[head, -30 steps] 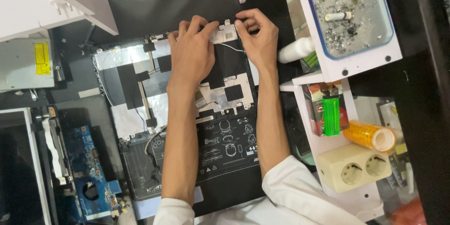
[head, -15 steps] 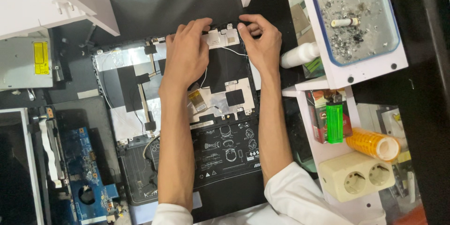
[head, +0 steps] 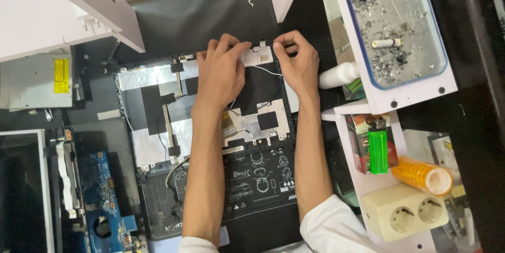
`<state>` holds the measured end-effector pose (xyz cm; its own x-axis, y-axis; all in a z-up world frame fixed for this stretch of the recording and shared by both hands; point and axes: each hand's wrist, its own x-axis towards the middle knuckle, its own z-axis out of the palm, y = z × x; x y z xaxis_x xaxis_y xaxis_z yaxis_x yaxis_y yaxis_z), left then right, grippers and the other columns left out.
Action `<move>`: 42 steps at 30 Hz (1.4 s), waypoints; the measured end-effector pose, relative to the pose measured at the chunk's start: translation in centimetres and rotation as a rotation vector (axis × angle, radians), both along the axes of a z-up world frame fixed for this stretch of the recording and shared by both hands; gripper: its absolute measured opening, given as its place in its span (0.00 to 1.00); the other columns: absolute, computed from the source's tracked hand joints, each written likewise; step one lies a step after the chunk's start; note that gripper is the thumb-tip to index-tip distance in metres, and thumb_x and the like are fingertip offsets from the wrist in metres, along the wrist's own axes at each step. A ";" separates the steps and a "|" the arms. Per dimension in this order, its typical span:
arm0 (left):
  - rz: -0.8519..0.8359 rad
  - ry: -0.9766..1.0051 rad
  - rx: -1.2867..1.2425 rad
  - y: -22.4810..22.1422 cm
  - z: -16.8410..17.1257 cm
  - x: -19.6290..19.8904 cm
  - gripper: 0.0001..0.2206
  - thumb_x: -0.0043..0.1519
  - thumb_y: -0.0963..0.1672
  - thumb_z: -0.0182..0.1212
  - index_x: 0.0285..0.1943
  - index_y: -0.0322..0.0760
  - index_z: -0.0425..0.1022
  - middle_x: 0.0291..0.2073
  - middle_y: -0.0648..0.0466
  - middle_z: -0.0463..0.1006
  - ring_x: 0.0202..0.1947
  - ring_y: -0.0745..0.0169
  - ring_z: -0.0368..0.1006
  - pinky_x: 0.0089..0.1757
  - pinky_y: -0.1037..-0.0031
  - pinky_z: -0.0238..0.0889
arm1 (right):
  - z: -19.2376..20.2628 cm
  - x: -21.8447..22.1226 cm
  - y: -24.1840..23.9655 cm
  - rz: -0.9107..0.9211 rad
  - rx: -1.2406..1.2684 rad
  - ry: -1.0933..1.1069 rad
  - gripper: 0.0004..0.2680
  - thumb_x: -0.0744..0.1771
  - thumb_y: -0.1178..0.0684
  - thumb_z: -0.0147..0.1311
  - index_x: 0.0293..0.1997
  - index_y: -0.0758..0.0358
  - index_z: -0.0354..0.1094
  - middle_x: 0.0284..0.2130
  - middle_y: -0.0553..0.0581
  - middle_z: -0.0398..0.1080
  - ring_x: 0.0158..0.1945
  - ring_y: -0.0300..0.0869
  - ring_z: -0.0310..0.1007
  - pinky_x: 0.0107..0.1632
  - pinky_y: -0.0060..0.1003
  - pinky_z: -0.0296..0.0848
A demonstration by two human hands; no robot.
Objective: The person closes a red Acer laptop and sets it aside. They then pick up a disassembled laptop chassis and place it on the workbench. The person proceeds to manipulate internal components, specifically handling and connecting thin white wires to a small circuit board within the chassis.
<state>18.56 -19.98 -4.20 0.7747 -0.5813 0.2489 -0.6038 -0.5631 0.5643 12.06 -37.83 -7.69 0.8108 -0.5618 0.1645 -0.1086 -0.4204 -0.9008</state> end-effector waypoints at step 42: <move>0.164 -0.046 -0.029 -2.4 -2.4 0.6 0.06 0.62 0.41 0.62 0.46 0.40 0.78 0.45 0.52 0.74 0.50 0.47 0.65 0.49 0.53 0.54 | 0.0 0.8 0.1 0.015 0.072 -0.079 0.03 0.67 0.60 0.61 0.40 0.68 0.74 0.41 0.57 0.81 0.34 0.36 0.78 0.38 0.31 0.76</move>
<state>19.12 -22.38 -6.63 0.8461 -0.4401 0.3007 -0.5305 -0.6402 0.5556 12.84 -37.74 -7.73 0.8055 -0.5620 0.1877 -0.0304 -0.3556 -0.9342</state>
